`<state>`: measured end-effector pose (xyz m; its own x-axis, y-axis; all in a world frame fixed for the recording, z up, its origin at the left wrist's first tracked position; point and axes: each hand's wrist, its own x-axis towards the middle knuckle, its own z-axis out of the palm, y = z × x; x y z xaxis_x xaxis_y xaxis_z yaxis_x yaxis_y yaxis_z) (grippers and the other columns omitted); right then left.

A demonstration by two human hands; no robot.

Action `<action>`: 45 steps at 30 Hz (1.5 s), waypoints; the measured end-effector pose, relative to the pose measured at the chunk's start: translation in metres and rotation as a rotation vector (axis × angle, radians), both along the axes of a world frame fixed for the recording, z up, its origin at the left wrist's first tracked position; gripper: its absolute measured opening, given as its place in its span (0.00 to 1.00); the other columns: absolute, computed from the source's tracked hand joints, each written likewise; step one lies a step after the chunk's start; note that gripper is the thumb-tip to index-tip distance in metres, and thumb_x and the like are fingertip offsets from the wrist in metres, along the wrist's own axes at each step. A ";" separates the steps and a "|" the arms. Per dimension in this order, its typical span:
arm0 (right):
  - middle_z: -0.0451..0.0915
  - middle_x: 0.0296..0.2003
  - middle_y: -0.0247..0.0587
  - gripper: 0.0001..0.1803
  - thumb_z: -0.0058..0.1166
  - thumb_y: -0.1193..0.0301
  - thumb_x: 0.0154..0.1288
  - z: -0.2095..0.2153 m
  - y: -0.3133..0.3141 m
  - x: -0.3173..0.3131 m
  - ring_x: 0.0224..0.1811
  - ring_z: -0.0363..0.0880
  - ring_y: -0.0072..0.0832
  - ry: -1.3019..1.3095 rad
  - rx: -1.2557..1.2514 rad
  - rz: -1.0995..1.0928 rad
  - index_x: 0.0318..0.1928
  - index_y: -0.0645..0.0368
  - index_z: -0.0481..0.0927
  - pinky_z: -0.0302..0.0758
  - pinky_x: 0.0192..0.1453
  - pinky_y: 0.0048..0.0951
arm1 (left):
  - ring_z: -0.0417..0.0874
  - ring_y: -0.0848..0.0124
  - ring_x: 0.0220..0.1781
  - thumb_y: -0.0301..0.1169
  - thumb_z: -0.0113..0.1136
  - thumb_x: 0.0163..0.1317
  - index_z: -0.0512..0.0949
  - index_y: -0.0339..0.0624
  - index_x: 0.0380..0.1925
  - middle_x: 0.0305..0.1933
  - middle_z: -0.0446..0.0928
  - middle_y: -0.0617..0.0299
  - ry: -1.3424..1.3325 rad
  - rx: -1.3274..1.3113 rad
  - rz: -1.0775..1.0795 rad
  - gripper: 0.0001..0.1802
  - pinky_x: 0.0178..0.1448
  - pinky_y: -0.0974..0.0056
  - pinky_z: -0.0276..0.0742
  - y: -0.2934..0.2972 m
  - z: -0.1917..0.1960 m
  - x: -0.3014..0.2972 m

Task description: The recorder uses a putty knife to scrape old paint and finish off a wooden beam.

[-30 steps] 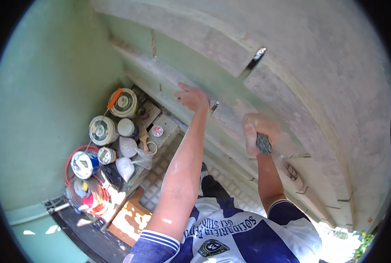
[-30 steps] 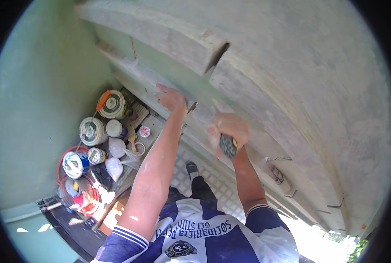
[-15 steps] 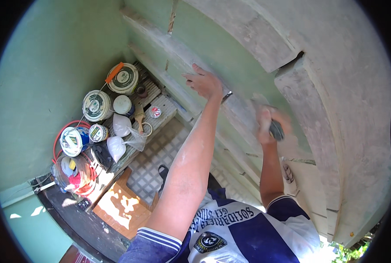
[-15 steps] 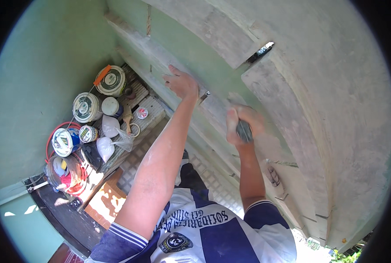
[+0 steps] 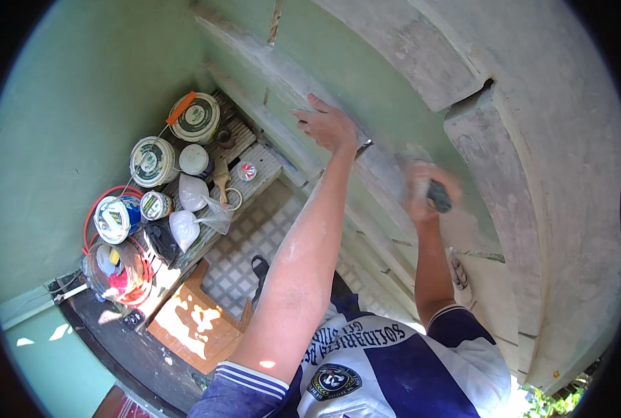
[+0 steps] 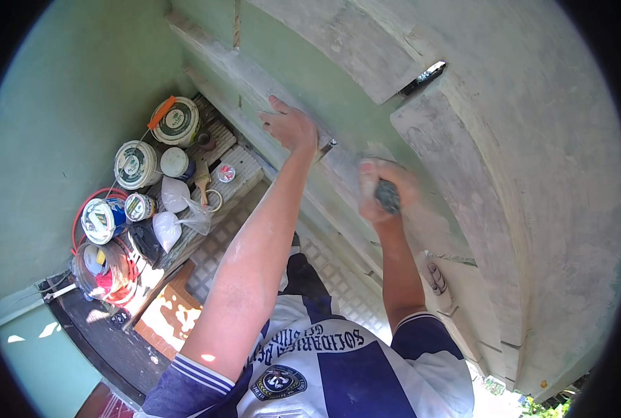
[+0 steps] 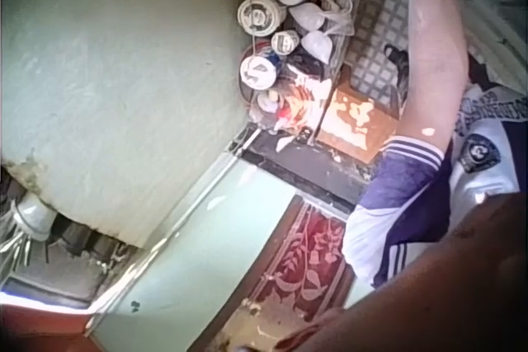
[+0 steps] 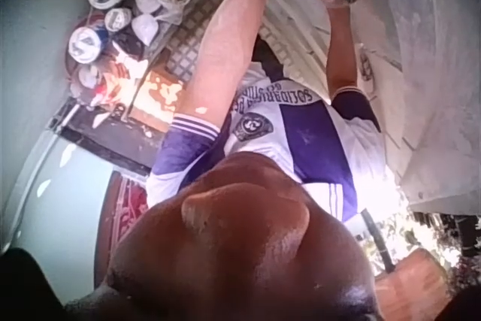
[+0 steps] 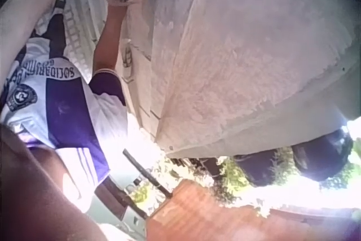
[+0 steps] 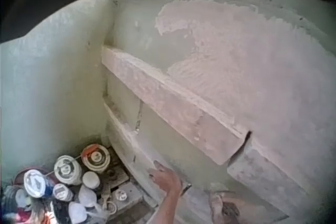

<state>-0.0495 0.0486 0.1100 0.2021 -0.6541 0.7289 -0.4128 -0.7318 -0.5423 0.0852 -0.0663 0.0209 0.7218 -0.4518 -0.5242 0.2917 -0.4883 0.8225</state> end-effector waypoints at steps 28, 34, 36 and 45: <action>0.75 0.17 0.41 0.12 0.54 0.82 0.60 -0.003 0.003 0.018 0.17 0.74 0.34 0.001 -0.123 -0.055 0.20 0.62 0.71 0.73 0.26 0.30 | 0.72 0.40 0.63 0.59 0.28 0.76 0.47 0.29 0.73 0.64 0.63 0.37 0.004 0.029 -0.003 0.43 0.59 0.38 0.75 0.002 0.000 0.000; 0.74 0.16 0.38 0.10 0.57 0.76 0.63 -0.009 0.002 0.002 0.18 0.73 0.31 0.024 -0.012 -0.008 0.24 0.59 0.74 0.69 0.25 0.29 | 0.71 0.40 0.63 0.58 0.28 0.76 0.48 0.29 0.73 0.65 0.63 0.36 -0.014 0.017 0.007 0.43 0.59 0.39 0.75 0.000 -0.004 -0.001; 0.74 0.16 0.40 0.13 0.56 0.80 0.61 -0.011 0.002 0.011 0.16 0.72 0.32 0.105 -0.161 -0.126 0.20 0.61 0.71 0.70 0.23 0.29 | 0.71 0.40 0.63 0.58 0.28 0.76 0.48 0.29 0.73 0.65 0.62 0.36 0.001 0.003 0.015 0.43 0.59 0.39 0.75 -0.002 -0.002 0.001; 0.75 0.16 0.39 0.12 0.54 0.80 0.63 -0.006 0.011 -0.002 0.16 0.72 0.31 -0.086 0.046 0.041 0.22 0.62 0.72 0.68 0.22 0.29 | 0.71 0.39 0.63 0.58 0.28 0.76 0.48 0.29 0.73 0.64 0.63 0.36 -0.019 0.029 -0.013 0.43 0.58 0.39 0.76 0.004 -0.002 -0.001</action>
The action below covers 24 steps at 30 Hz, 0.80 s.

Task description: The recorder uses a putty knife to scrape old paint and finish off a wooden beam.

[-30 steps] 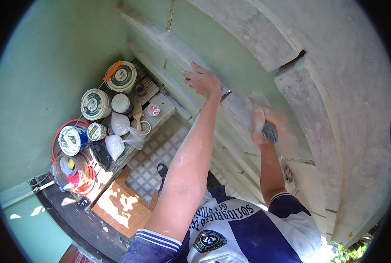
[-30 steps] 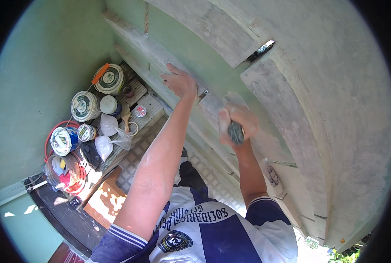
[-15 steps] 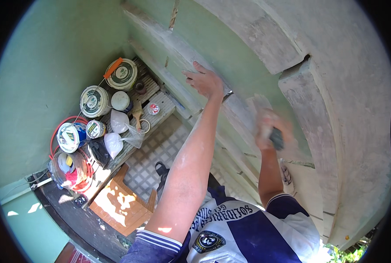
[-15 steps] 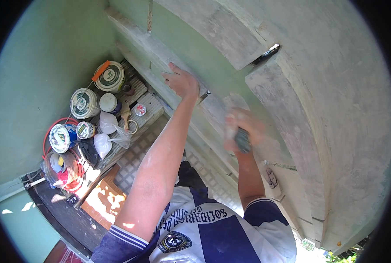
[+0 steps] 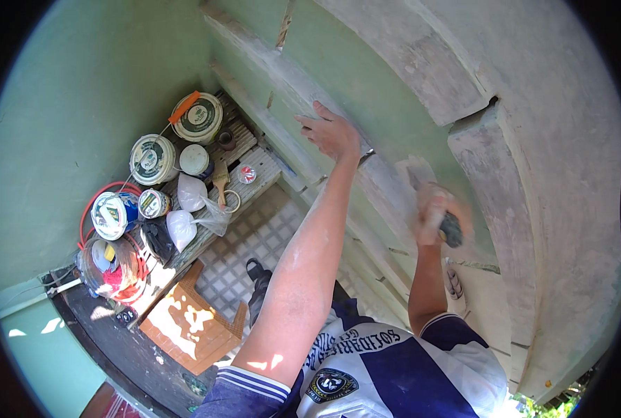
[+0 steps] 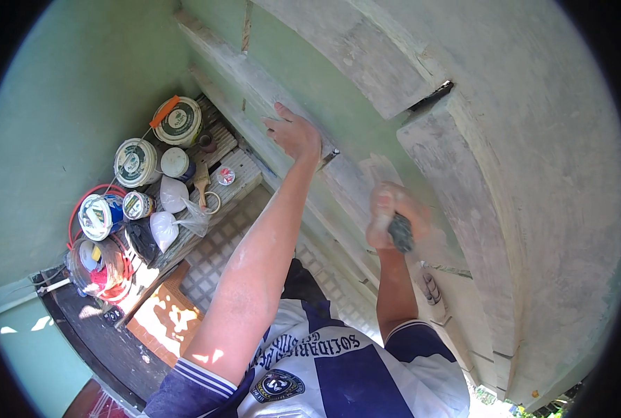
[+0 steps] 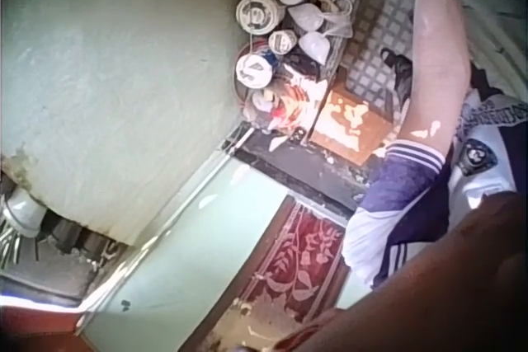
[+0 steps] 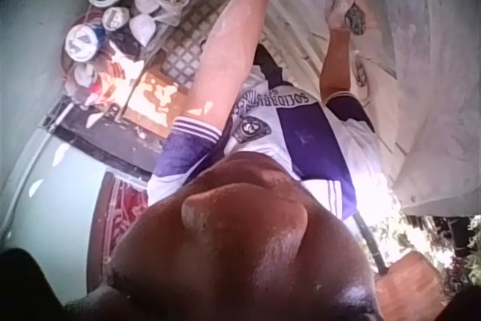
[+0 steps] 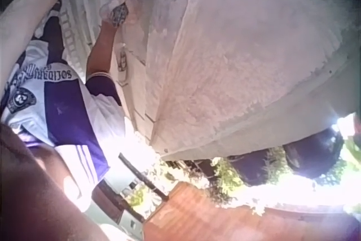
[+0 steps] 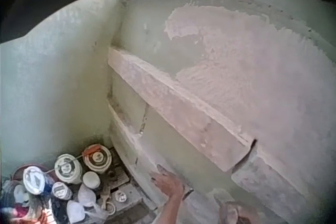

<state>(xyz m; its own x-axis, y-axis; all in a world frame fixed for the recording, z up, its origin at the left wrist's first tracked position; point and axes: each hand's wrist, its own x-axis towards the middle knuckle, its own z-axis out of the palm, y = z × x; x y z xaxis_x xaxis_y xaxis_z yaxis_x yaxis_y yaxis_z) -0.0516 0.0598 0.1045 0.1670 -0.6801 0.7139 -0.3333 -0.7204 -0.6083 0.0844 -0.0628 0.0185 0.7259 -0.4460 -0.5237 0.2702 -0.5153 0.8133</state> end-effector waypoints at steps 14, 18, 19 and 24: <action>0.79 0.19 0.42 0.07 0.58 0.79 0.59 -0.011 0.000 -0.002 0.20 0.79 0.36 0.104 -0.121 -0.091 0.24 0.63 0.79 0.74 0.27 0.31 | 0.71 0.40 0.63 0.58 0.28 0.76 0.48 0.30 0.73 0.65 0.63 0.37 0.014 -0.011 0.022 0.43 0.60 0.39 0.73 -0.002 0.004 0.000; 0.79 0.19 0.43 0.07 0.57 0.80 0.59 -0.005 0.000 0.005 0.20 0.78 0.36 0.182 -0.027 -0.146 0.24 0.64 0.78 0.74 0.28 0.31 | 0.71 0.40 0.63 0.58 0.29 0.76 0.48 0.30 0.73 0.64 0.63 0.38 0.003 -0.027 0.043 0.43 0.60 0.39 0.74 -0.004 0.000 0.001; 0.78 0.19 0.43 0.08 0.56 0.80 0.60 -0.007 -0.002 0.007 0.20 0.78 0.34 0.256 -0.048 -0.142 0.23 0.65 0.77 0.73 0.27 0.30 | 0.71 0.40 0.63 0.58 0.29 0.76 0.48 0.30 0.73 0.64 0.63 0.38 0.004 -0.027 0.042 0.43 0.60 0.39 0.74 -0.004 -0.001 0.000; 0.80 0.20 0.43 0.13 0.56 0.79 0.61 -0.008 -0.002 -0.014 0.21 0.78 0.33 -0.008 0.235 0.029 0.21 0.60 0.70 0.75 0.28 0.31 | 0.71 0.40 0.63 0.58 0.29 0.76 0.48 0.29 0.73 0.63 0.64 0.37 0.003 -0.036 0.039 0.43 0.59 0.40 0.75 -0.004 -0.001 0.001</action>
<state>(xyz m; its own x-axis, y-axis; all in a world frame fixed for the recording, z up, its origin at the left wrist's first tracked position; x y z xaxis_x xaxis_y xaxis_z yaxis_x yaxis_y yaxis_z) -0.0660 0.0578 0.0967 0.1844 -0.8229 0.5374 -0.3091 -0.5676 -0.7631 0.0857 -0.0671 0.0178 0.7415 -0.4361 -0.5099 0.2921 -0.4744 0.8305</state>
